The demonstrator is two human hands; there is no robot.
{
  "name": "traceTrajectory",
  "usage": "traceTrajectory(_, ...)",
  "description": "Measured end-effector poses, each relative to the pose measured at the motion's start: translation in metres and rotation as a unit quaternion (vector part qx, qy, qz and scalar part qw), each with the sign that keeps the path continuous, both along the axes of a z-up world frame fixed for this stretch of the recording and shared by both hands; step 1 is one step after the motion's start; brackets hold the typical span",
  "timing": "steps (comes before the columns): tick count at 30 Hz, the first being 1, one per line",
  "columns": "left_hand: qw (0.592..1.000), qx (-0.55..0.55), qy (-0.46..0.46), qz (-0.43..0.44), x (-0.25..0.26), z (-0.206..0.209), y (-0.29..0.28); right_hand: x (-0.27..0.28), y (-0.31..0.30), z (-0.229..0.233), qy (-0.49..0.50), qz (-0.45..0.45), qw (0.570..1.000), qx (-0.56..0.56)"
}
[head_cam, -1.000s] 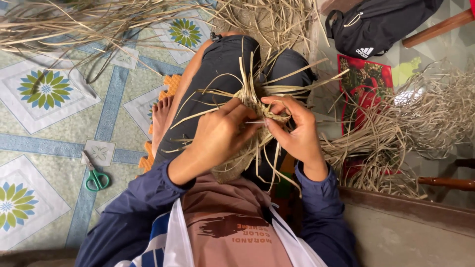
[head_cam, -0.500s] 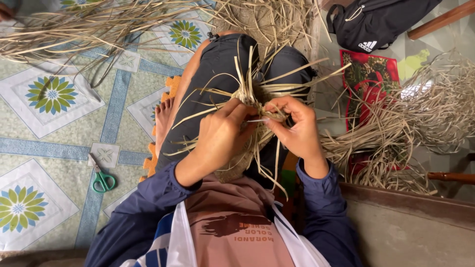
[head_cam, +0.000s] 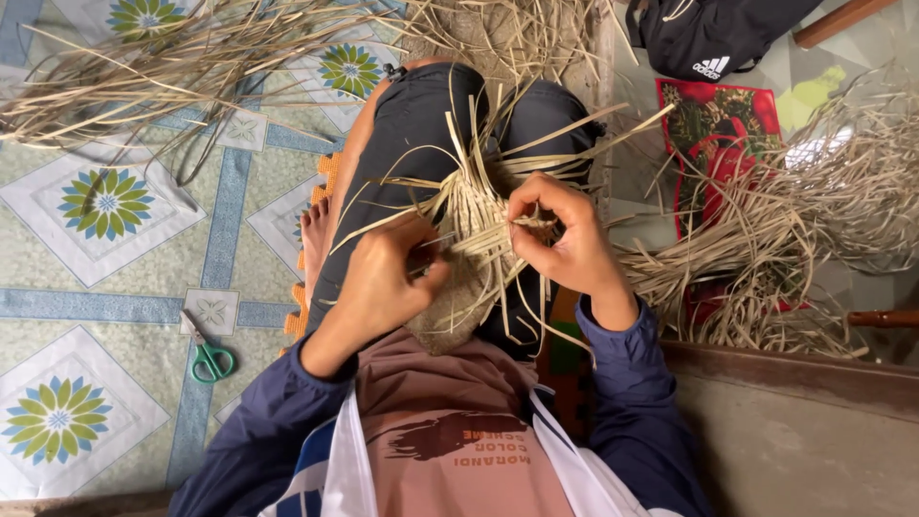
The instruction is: Weaving dried plant fibers to create a cylindrical object, focusing on tucking in loose ends.
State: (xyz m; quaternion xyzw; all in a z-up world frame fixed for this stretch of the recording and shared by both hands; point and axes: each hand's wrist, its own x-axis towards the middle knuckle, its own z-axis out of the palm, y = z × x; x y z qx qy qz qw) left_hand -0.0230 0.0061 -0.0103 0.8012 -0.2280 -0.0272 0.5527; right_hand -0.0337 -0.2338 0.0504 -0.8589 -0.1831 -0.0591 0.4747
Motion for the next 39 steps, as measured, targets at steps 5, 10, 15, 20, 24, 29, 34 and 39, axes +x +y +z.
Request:
traceTrajectory(5,0.998,0.011,0.061,0.003,-0.005,-0.009,0.022,-0.003,0.001,0.001,0.012,-0.035,0.999,-0.007)
traceTrajectory(10,0.997,0.04,0.069,0.013,-0.004,-0.022,0.027,-0.004,0.002,-0.002,0.026,-0.048,0.998,0.021)
traceTrajectory(15,0.999,0.035,0.022,0.03,-0.002,0.024,0.031,-0.005,0.001,-0.001,0.038,-0.048,0.998,0.03)
traceTrajectory(20,0.998,0.02,-0.02,0.054,0.001,-0.006,0.029,-0.004,0.0,-0.003,0.046,-0.044,0.997,0.043)
traceTrajectory(24,0.995,-0.012,0.095,0.04,-0.001,-0.014,0.036,-0.006,-0.002,-0.003,0.038,-0.049,0.997,0.038)
traceTrajectory(29,0.983,-0.039,0.173,0.049,0.004,-0.041,0.048,-0.01,-0.002,-0.007,0.03,-0.061,0.996,0.052)
traceTrajectory(34,0.977,-0.126,0.175,0.002,-0.001,-0.018,0.056,-0.012,0.006,-0.003,-0.027,-0.09,0.996,0.008)
traceTrajectory(39,0.941,-0.304,0.06,-0.135,-0.012,0.041,0.039,-0.015,0.03,0.015,-0.103,-0.051,0.991,-0.063)
